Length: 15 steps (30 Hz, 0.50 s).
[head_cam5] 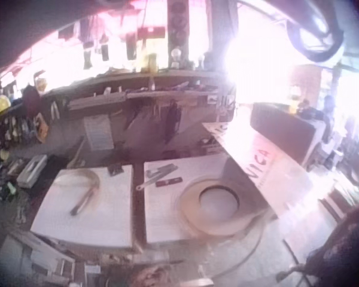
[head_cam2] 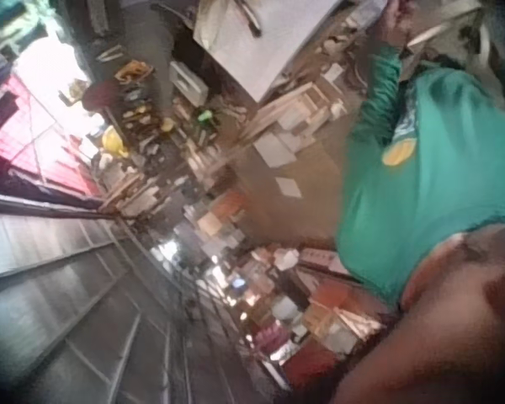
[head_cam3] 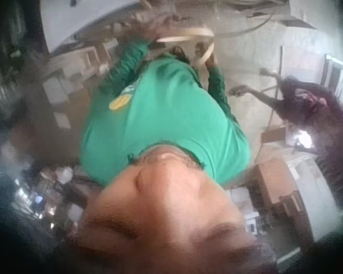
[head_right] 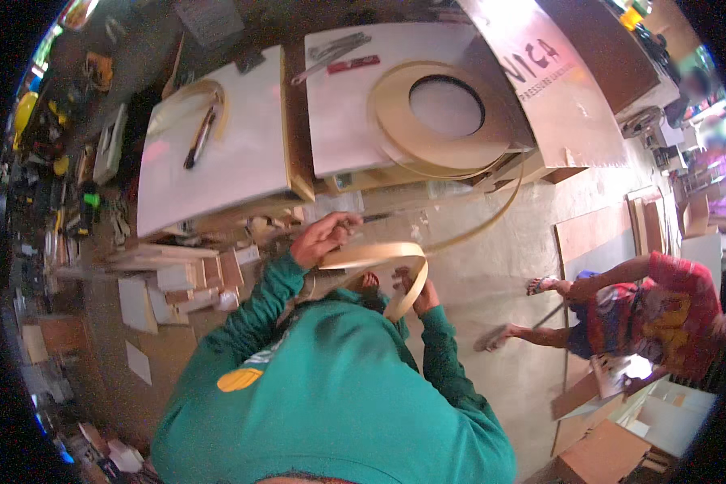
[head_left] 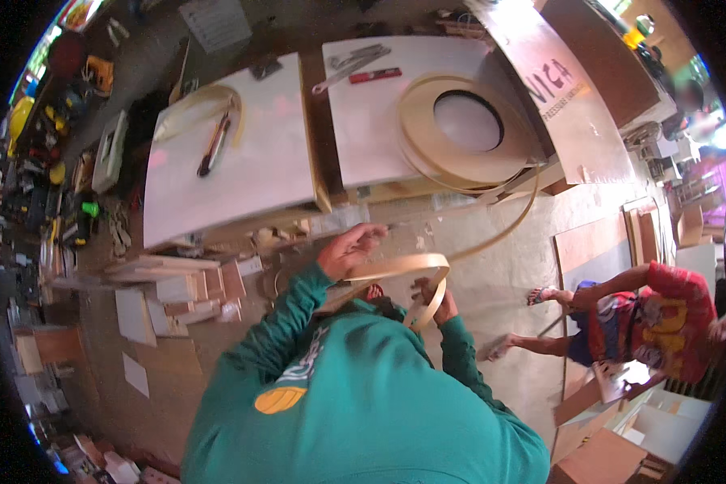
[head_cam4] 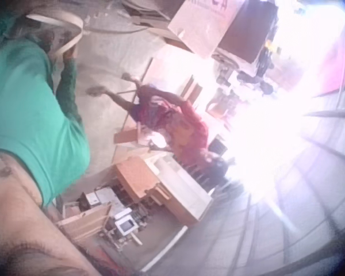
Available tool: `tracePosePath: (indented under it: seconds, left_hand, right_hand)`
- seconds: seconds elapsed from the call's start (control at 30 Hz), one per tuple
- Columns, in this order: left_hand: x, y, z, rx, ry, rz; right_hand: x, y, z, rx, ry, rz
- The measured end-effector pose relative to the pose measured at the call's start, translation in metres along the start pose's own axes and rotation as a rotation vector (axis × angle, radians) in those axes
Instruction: The person applies adhesive to a thin wooden strip and presses it onto the edges of a wooden cabinet. They handle the strip, apply glue from a bottle, and fit the strip along the cabinet edges.
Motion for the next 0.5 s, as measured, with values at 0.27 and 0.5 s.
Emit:
tracePosePath:
  seconds: [0.27, 0.5]
  left_hand:
    - [-0.042, -0.019, -0.092, -0.27, 0.256, -0.163]
    - [-0.071, -0.073, -0.125, -0.143, 0.037, -0.475]
  right_hand:
    - [0.008, -0.027, -0.036, 0.242, 0.063, 0.018]
    - [-0.001, -0.045, -0.08, 0.708, 0.027, 0.07]
Point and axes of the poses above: each hand's wrist, its own x-axis towards the middle knuckle, its own y-axis out of the back of the hand, z = x × y, the point moved 1 cm from there along x, towards the middle knuckle, and after that the axes turned 1 degree about x, right-handed, at the moved point
